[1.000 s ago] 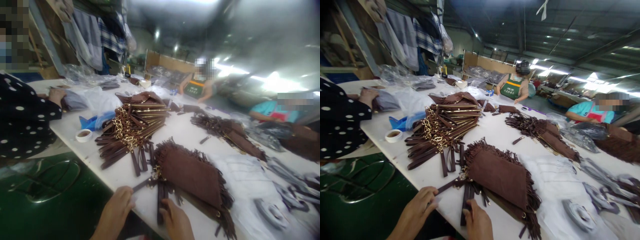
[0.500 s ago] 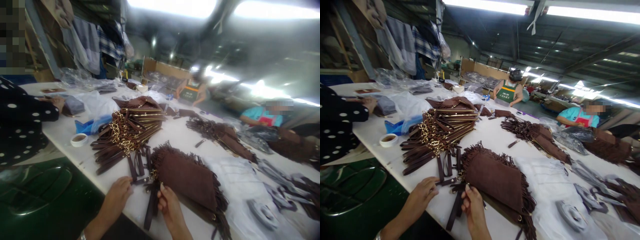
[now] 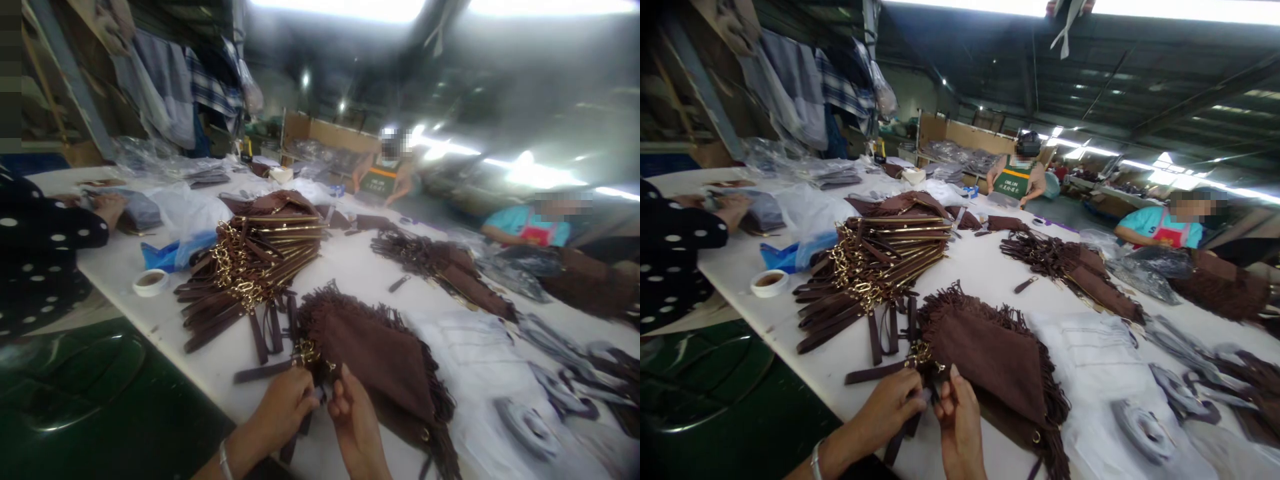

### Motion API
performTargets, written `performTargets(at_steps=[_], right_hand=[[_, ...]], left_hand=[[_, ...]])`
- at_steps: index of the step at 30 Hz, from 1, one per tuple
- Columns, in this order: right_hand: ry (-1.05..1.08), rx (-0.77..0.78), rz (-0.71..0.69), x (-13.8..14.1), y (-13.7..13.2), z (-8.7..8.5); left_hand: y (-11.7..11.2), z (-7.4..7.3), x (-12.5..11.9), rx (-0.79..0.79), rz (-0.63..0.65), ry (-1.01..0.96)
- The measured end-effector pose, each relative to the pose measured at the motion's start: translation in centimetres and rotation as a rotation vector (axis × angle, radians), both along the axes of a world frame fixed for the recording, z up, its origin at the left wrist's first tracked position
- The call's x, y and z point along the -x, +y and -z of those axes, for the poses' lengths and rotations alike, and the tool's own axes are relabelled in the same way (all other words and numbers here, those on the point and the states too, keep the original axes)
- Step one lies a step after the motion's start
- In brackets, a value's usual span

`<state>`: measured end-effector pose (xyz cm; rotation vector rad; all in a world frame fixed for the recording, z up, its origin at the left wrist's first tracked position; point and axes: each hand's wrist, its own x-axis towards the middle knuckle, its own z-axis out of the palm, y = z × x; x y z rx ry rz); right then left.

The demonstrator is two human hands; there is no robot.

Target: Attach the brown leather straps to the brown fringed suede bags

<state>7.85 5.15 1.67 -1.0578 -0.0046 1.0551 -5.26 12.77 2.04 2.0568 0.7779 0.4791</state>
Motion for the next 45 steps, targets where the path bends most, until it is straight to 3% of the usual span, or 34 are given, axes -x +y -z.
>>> performTargets(at_steps=[5,9,14,17,21,26,30,37,45], right_hand=[[-0.042,0.034,-0.064,0.1,-0.3,1.1],[-0.032,0.062,-0.106,0.2,-0.4,1.9],[0.037,0.023,-0.139,-0.4,-0.4,1.7],[0.039,0.019,-0.167,-0.7,-0.4,1.4],[-0.007,0.01,-0.276,-1.4,-0.8,0.3],[-0.235,0.027,-0.537,-2.1,-1.1,-0.8],[-0.32,0.085,-0.581,-1.5,-0.9,0.3],[-0.141,0.093,-0.627,0.0,0.2,1.6],[-0.233,0.099,-0.639,0.1,1.5,2.4]], left_hand=[[-1.2,0.6,1.1,0.38,-0.069,-0.162],[-0.3,1.2,1.3,0.42,-0.142,-0.288],[0.7,3.2,-0.7,0.686,-0.036,-0.488],[0.6,3.6,-2.2,0.797,0.027,-0.493],[0.2,2.9,-2.9,0.816,0.045,-0.51],[-0.2,1.9,-1.2,0.917,0.036,-0.514],[-0.7,1.7,0.4,1.012,0.042,-0.549],[-1.1,1.8,1.8,0.999,-0.095,-0.483],[-0.1,0.7,3.1,1.073,-0.067,-0.428]])
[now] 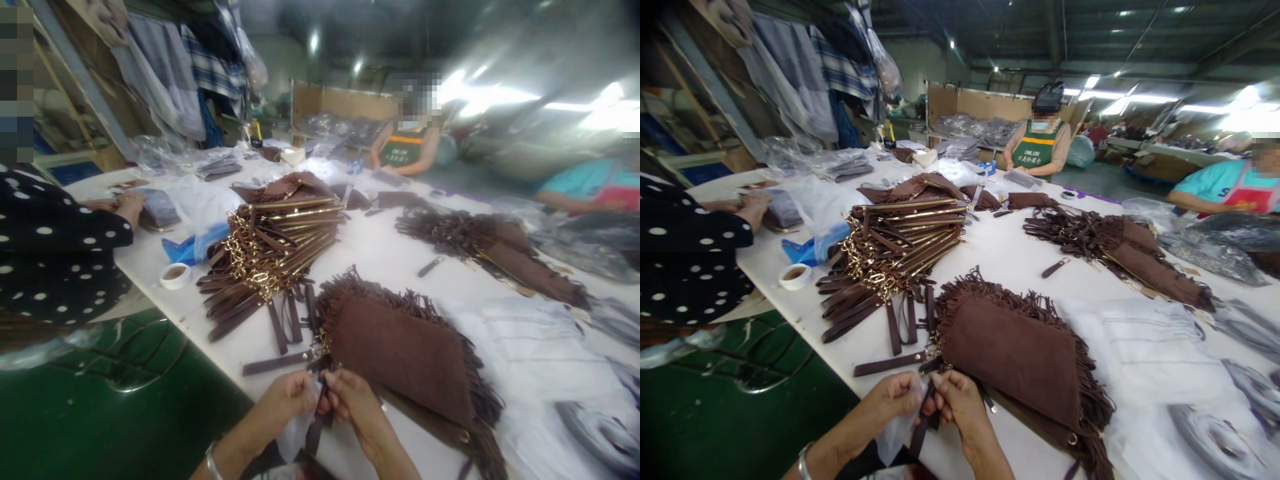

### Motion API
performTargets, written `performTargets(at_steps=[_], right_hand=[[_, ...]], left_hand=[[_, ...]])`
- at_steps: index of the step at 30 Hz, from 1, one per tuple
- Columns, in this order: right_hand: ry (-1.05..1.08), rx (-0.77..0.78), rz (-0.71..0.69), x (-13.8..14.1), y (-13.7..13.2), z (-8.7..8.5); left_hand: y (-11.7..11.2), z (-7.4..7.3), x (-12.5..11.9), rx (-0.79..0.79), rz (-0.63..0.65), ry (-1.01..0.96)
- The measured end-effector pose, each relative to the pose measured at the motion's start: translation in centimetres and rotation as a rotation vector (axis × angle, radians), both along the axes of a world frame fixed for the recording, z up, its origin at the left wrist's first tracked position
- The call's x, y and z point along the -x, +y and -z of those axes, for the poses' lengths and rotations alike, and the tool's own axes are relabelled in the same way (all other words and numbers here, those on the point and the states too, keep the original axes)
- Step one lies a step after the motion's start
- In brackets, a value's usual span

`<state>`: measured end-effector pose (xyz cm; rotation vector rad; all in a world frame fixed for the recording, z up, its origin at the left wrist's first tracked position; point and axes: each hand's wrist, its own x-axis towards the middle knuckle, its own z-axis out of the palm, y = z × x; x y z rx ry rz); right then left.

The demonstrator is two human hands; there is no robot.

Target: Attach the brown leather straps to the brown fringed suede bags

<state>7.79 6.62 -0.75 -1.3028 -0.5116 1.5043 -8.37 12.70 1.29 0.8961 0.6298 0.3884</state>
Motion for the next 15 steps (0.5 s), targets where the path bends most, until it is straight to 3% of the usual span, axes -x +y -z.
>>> performTargets(at_steps=[8,15], right_hand=[[0.02,0.024,-0.018,0.2,0.5,0.1],[0.111,-0.004,0.094,1.2,0.3,-0.5]], left_hand=[[0.8,0.2,1.0,-0.104,0.067,0.036],[0.9,0.2,2.6,-0.31,-0.022,0.241]])
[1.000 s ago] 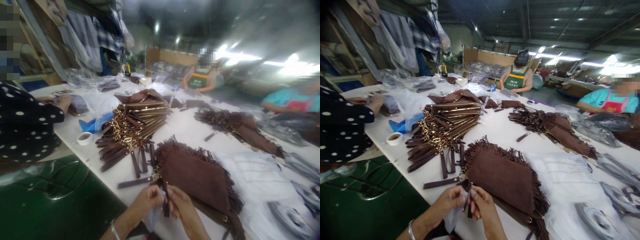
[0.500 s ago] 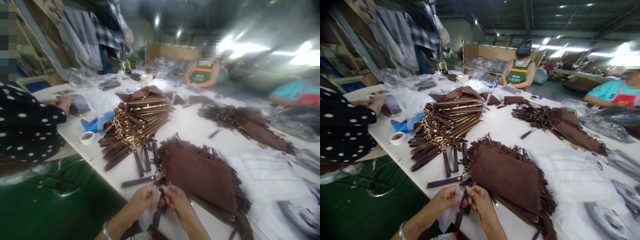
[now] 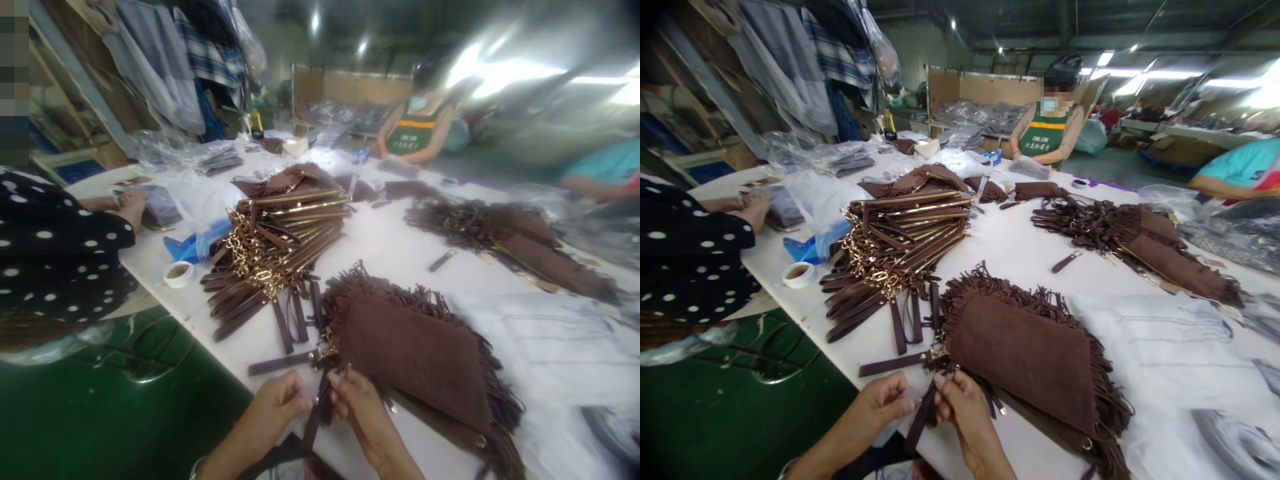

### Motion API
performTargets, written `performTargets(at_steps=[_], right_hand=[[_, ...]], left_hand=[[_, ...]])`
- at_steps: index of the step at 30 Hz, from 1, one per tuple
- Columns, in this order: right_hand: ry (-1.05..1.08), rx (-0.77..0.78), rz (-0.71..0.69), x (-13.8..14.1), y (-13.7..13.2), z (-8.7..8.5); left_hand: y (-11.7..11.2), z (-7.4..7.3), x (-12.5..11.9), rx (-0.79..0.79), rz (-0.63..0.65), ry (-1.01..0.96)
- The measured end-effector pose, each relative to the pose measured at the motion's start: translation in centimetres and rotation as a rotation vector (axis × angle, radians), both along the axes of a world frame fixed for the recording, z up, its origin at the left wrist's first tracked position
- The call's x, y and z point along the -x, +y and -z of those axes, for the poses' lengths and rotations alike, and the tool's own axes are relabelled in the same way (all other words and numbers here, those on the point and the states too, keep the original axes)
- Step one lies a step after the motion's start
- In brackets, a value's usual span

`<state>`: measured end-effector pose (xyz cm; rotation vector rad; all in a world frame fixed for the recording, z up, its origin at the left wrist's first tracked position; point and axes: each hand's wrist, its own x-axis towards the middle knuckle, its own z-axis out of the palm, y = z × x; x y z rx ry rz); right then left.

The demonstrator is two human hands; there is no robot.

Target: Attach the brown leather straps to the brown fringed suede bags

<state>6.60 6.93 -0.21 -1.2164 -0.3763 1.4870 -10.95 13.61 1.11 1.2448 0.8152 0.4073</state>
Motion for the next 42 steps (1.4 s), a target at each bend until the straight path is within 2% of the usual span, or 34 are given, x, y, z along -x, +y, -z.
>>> performTargets(at_steps=[5,11,15,26,34,38,42], right_hand=[[0.13,-0.02,0.083,0.7,0.0,-0.8],[0.091,-0.022,0.145,1.4,0.5,-0.6],[0.098,-0.04,0.209,2.2,0.7,-0.3],[0.085,-0.018,0.247,2.6,0.8,1.4],[0.058,-0.03,0.236,2.4,0.6,1.6],[-0.033,-0.028,0.203,2.2,0.7,1.9],[-0.065,-0.024,0.188,1.9,0.6,1.9]], left_hand=[[0.2,0.0,0.9,-0.191,-0.005,0.2],[0.1,-0.9,0.7,-0.414,0.064,0.436],[-0.2,-0.7,0.6,-0.501,0.088,0.523],[-0.8,1.0,1.1,-0.503,-0.042,0.444],[-1.1,1.1,0.5,-0.507,-0.079,0.404],[-0.9,0.7,0.0,-0.423,-0.061,0.419],[-0.5,0.0,-0.6,-0.26,-0.026,0.372]])
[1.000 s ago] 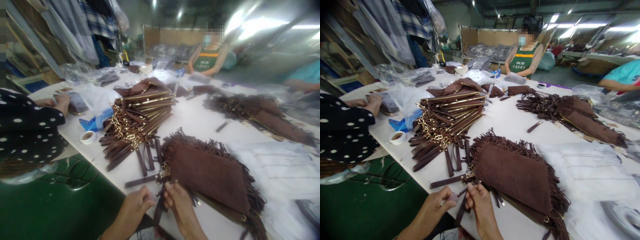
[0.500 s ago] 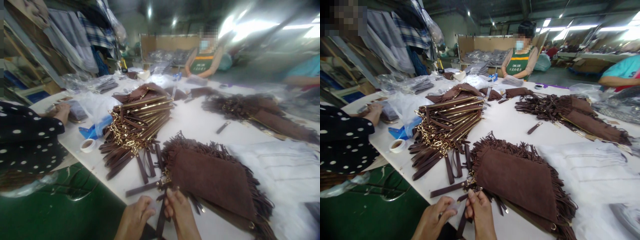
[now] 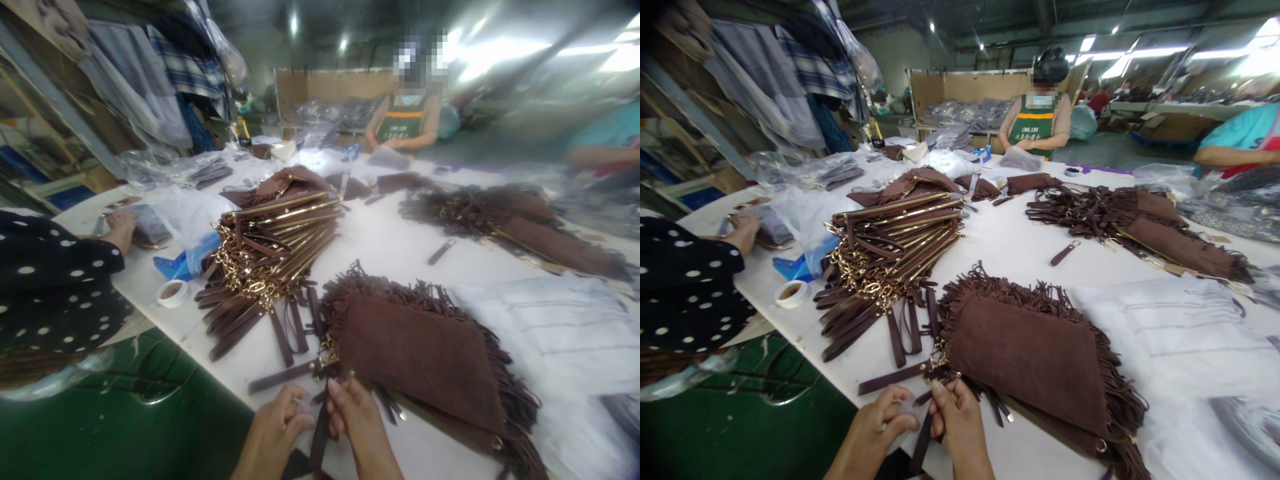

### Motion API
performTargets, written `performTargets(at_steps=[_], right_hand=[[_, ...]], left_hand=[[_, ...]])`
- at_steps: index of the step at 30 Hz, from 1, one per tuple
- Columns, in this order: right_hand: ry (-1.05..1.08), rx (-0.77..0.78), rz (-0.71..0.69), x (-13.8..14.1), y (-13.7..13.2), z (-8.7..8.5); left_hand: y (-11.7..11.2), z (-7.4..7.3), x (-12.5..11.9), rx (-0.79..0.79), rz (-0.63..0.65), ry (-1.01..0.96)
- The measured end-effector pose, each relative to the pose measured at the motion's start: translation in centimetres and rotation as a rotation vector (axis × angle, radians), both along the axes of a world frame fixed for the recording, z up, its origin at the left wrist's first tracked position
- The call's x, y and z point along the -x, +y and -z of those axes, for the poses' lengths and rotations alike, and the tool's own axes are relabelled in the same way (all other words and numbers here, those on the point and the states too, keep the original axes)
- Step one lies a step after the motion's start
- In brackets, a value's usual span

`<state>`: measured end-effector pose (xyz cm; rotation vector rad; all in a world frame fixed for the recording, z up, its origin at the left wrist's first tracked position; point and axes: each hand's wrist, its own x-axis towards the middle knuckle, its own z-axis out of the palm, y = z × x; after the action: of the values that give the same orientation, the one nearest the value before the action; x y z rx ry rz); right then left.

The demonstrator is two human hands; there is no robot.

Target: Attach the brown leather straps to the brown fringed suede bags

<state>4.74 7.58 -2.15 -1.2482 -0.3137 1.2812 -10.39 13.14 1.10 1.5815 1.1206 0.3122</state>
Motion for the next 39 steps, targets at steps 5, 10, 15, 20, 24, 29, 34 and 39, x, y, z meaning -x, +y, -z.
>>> performTargets(at_steps=[5,10,15,20,24,29,34,39], right_hand=[[-0.016,0.005,-0.041,-0.5,-0.1,-0.2],[-0.003,0.027,-0.04,-0.6,0.0,0.8],[-0.013,0.001,-0.08,-0.9,-0.3,1.2],[-0.024,0.078,0.053,-2.1,-0.5,-0.1],[0.141,0.128,0.159,-2.4,-0.2,-0.1],[0.162,0.152,0.218,-2.1,0.5,1.2],[0.124,0.129,0.185,-2.3,0.3,0.5],[0.109,0.145,0.183,-2.5,0.0,-0.4]], left_hand=[[0.2,-0.5,-0.7,0.212,-0.021,-0.174],[0.0,0.4,-1.3,0.374,-0.082,-0.3],[-0.2,1.9,-2.3,0.457,-0.106,-0.432],[0.1,1.9,-3.0,0.381,-0.102,-0.364],[0.7,1.3,-3.3,0.316,-0.077,-0.27],[1.2,0.3,-4.2,0.032,0.072,-0.078],[0.8,-0.1,-5.4,-0.053,0.098,-0.012],[0.3,0.1,-6.5,-0.116,0.04,-0.008]])
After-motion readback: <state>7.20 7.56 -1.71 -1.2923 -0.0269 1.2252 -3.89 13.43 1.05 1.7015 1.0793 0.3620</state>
